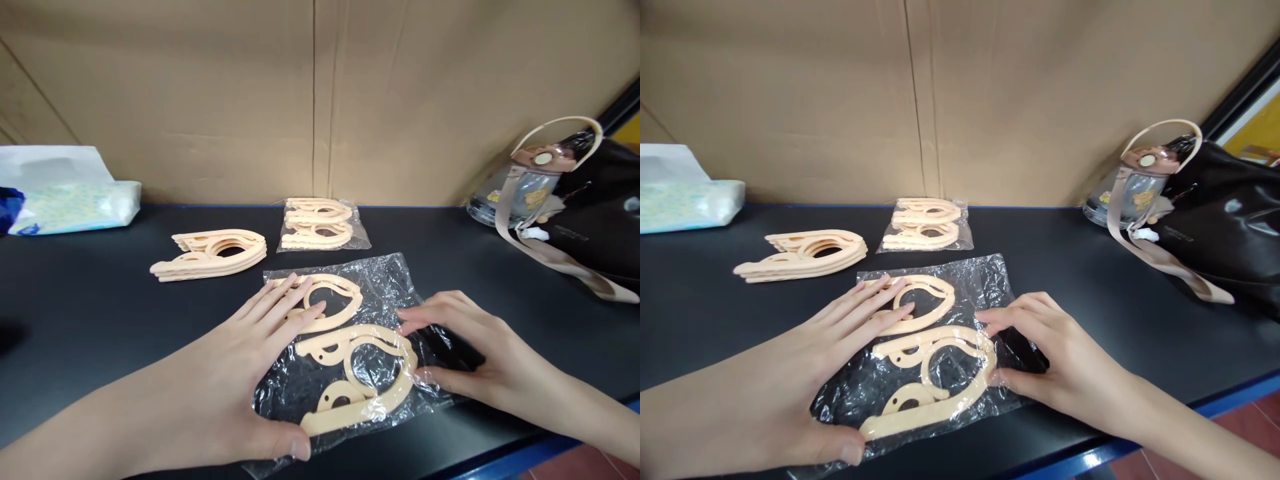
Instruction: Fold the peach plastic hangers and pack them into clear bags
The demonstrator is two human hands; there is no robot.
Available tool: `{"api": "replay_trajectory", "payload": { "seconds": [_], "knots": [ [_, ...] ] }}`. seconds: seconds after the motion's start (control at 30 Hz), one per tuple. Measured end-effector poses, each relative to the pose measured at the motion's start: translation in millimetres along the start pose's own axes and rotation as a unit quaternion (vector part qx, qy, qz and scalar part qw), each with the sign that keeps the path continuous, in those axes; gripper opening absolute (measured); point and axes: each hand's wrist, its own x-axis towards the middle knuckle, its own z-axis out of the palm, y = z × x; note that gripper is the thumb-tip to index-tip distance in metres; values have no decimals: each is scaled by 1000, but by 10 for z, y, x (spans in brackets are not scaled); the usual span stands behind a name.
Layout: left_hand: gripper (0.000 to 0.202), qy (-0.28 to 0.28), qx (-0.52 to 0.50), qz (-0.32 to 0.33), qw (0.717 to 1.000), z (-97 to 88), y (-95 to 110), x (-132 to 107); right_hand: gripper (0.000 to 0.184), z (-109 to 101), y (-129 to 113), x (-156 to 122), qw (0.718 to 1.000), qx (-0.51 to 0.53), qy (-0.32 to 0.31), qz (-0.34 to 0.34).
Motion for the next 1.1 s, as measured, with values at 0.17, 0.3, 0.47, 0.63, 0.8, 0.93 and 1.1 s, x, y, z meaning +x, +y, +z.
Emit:
{"api": "replay_trajectory", "payload": {
  "seconds": [0.17, 0.3, 0.47, 0.63, 0.8, 0.93, 1.1],
  "knots": [
    [101, -2, 7, 3, 1000, 3, 42, -8, 48, 52, 17, 5, 999, 45, -3, 16],
    [106, 30, 34, -16, 999, 33, 90, -12, 48, 100, -9, 47, 998, 60, -8, 7],
    [110, 32, 28, -17, 999, 45, 102, -20, 49, 120, -76, 144, 998, 54, -32, 10],
    [111, 29, 36, -21, 999, 43, 103, -23, 48, 147, -116, 224, 999, 20, -23, -26],
    [114, 31, 28, -12, 999, 53, 88, -15, 54, 168, -100, 254, 998, -13, -20, -55],
    [115, 28, 27, -17, 999, 53, 94, -18, 61, 180, -68, 256, 999, -35, -3, -40],
    [112, 32, 9, -16, 999, 41, 77, -13, 62, 207, -54, 256, 998, -40, 17, -34]
  ]
}}
